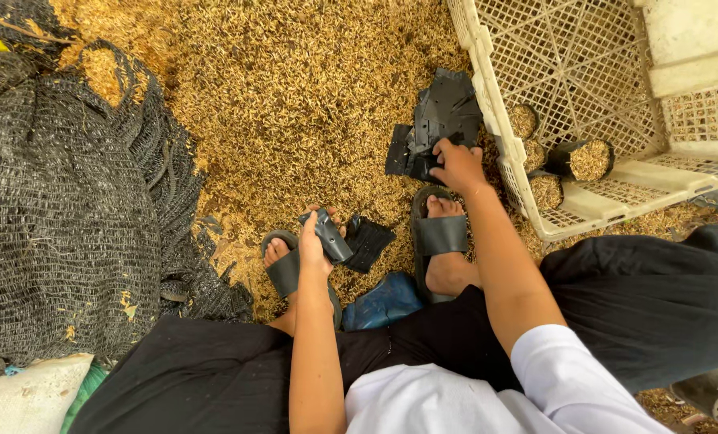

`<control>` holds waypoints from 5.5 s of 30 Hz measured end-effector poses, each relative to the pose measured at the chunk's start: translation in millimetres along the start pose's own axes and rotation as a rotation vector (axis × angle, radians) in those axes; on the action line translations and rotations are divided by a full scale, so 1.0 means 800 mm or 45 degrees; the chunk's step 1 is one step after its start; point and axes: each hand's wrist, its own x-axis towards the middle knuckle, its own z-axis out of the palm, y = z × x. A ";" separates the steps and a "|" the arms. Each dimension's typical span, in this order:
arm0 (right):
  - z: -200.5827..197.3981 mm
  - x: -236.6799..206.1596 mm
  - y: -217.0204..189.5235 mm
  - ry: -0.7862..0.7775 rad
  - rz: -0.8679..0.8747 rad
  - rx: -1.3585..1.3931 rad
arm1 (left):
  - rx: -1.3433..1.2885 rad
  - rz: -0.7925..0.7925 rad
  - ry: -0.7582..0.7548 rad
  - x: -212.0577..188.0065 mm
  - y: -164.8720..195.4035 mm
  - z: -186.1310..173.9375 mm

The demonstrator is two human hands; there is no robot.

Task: The person sits on a wood-shaving-covered floor and assembles black plastic nursery pots by hand. They separate stacked pots, fold the rims to form cups, and place the finished units into a nearby white crate.

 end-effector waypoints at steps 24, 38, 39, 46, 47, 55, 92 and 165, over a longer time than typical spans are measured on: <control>0.072 -0.061 -0.188 -0.159 -0.614 0.233 | -0.055 0.314 -0.102 0.002 -0.008 0.061; 0.031 -0.023 -0.023 0.434 0.873 0.292 | -0.201 0.131 -0.167 -0.008 0.008 0.010; 0.031 -0.022 -0.026 0.420 0.895 0.284 | -0.199 0.118 -0.144 -0.008 0.008 0.005; 0.029 -0.007 -0.014 0.509 0.895 0.216 | -0.197 0.145 -0.132 -0.003 0.004 -0.011; 0.031 -0.007 -0.011 0.583 0.879 0.193 | -0.206 0.138 -0.124 -0.003 0.002 -0.011; 0.029 0.005 -0.007 0.864 0.855 0.371 | -0.153 0.135 -0.129 -0.003 0.002 -0.014; 0.009 0.044 -0.087 0.126 -0.950 -0.933 | -0.045 0.105 0.071 -0.028 0.014 -0.024; -0.035 0.088 -0.091 -0.290 -0.975 -1.291 | -0.239 0.105 -0.264 -0.049 0.030 -0.025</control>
